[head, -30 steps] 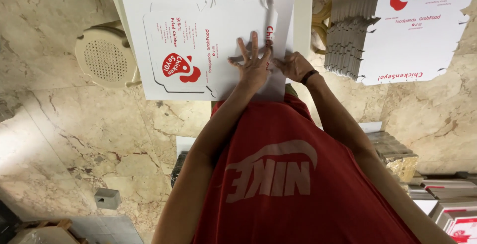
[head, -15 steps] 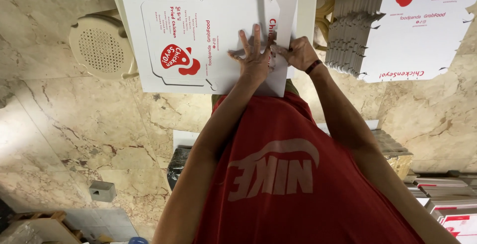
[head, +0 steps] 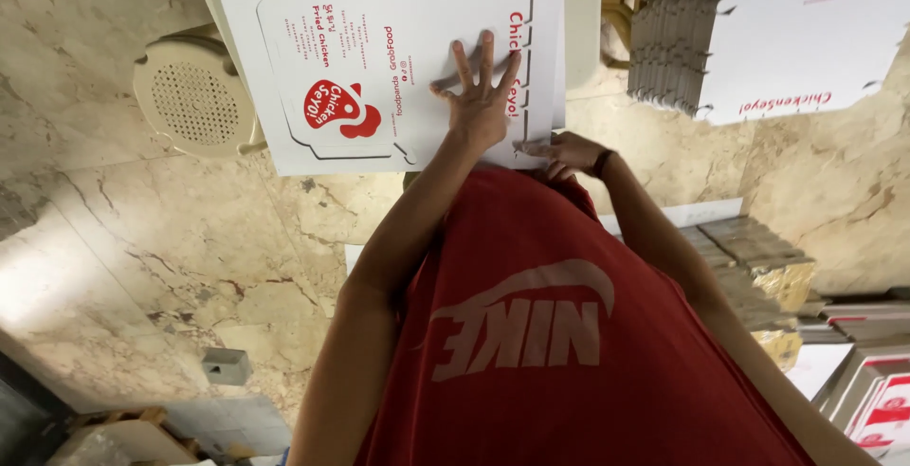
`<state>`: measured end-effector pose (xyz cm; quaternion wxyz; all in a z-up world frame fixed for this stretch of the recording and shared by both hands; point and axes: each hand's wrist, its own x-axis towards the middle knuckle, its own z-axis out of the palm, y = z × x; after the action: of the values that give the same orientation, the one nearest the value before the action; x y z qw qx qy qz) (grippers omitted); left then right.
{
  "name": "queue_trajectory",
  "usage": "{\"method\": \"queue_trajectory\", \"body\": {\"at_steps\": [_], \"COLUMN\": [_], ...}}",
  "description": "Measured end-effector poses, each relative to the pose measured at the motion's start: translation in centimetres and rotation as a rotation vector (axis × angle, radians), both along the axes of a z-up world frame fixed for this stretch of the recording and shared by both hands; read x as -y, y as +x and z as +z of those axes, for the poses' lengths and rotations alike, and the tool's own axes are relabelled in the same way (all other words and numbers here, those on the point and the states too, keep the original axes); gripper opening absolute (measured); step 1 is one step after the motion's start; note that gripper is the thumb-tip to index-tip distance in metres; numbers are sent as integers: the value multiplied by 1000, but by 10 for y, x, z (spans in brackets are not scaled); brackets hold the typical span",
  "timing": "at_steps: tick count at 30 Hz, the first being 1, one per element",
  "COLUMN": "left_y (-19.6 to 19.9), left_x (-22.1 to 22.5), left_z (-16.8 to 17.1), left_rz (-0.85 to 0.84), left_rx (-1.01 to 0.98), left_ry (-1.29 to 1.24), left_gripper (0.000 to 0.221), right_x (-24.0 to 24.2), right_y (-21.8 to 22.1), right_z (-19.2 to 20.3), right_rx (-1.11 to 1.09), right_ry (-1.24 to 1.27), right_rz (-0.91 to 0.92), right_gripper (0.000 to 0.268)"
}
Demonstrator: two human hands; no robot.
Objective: Punching out the perforated centers of cardboard box templates and stacking the frames.
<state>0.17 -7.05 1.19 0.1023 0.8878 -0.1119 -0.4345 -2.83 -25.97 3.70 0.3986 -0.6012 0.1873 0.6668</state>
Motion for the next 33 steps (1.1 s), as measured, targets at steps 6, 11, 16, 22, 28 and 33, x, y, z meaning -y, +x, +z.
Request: {"method": "queue_trajectory", "body": {"at_steps": [6,11,16,22,28,33], "left_y": [-26,-1,-8,-6,3,-4], "left_x": [1,25,30,28,13,2], "left_z": [-26,-8,-6,1,-26,-4], "left_rz": [-125,-77,-47,-6,-167,-296], "left_rx": [280,88,117,85,68,97], "left_ry": [15,52,114,90,62,133], "left_gripper": [125,140,128,93,113,140], "right_x": [-7,-9,-21,-40,-52,-74], "right_y": [-47,-61,-86,-94,-89,-91], "right_z": [-9,-34,-53,-34,-36,-40], "right_rx": [143,259,680,697,268,318], "right_ry": [-8,-24,-238,-280,-120,-195], "right_rz": [-507,-968,-733,-889,-1048,-1141], "right_gripper": [67,56,53,43,68,56]}}
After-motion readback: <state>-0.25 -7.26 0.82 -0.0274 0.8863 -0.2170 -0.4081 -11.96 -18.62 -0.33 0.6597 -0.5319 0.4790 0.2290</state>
